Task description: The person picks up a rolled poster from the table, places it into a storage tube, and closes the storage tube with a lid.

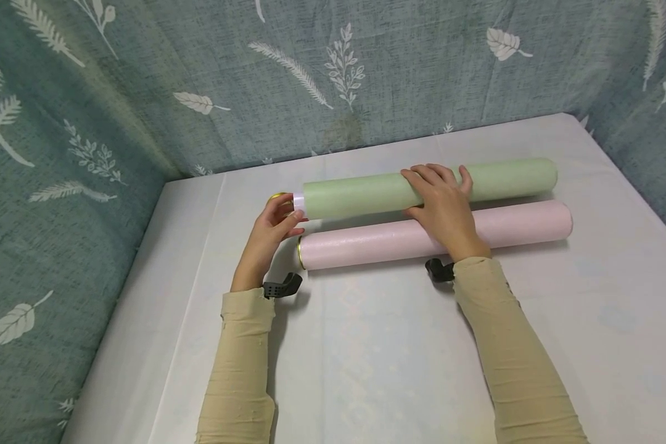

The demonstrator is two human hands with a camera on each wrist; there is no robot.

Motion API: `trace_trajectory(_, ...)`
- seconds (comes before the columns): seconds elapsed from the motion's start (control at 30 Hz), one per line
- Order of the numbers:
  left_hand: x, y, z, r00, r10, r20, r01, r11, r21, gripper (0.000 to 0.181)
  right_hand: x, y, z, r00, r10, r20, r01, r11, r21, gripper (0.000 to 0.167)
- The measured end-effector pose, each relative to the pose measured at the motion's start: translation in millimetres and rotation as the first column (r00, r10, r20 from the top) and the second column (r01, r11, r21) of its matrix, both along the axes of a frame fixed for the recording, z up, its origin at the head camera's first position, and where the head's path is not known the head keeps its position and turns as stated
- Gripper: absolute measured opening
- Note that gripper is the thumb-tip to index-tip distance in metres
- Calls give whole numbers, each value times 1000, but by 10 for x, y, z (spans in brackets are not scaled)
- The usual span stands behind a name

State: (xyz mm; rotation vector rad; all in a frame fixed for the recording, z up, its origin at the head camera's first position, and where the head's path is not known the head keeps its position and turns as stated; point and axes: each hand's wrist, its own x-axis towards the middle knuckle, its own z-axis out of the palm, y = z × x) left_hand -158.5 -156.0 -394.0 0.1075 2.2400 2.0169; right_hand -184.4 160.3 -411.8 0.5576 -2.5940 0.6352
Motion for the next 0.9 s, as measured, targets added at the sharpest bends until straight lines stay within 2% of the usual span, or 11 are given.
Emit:
trace_trajectory(0.27, -11, 20, 10, 1000, -3, 7, 3, 999, -38, 61, -1, 11, -12, 1000, -3, -10, 3, 1000, -2, 70)
trace_trajectory(0.47, -86, -5, -127, 1000, -22, -7, 22, 1000, -14, 66, -6, 4, -22, 1000, -1, -24, 1, 1000, -1, 71)
trace_trajectory(0.6, -114, 3, -194, 999, -30, -29, 30, 999, -34, 68, -7, 0, -22, 1000, -2, -27, 2, 1000, 4, 71)
trace_trajectory(0.7, -103, 23, -175, 999, -33, -20, 32, 998, -57, 69, -9, -1, -23, 1000, 1, -31, -1, 1000, 5, 71)
trace_trajectory(0.9, -20, 75, -16, 999, -42, -7, 41, 996, -77, 64, -12, 1, -19, 999, 8, -39, -8, 1000, 2, 70)
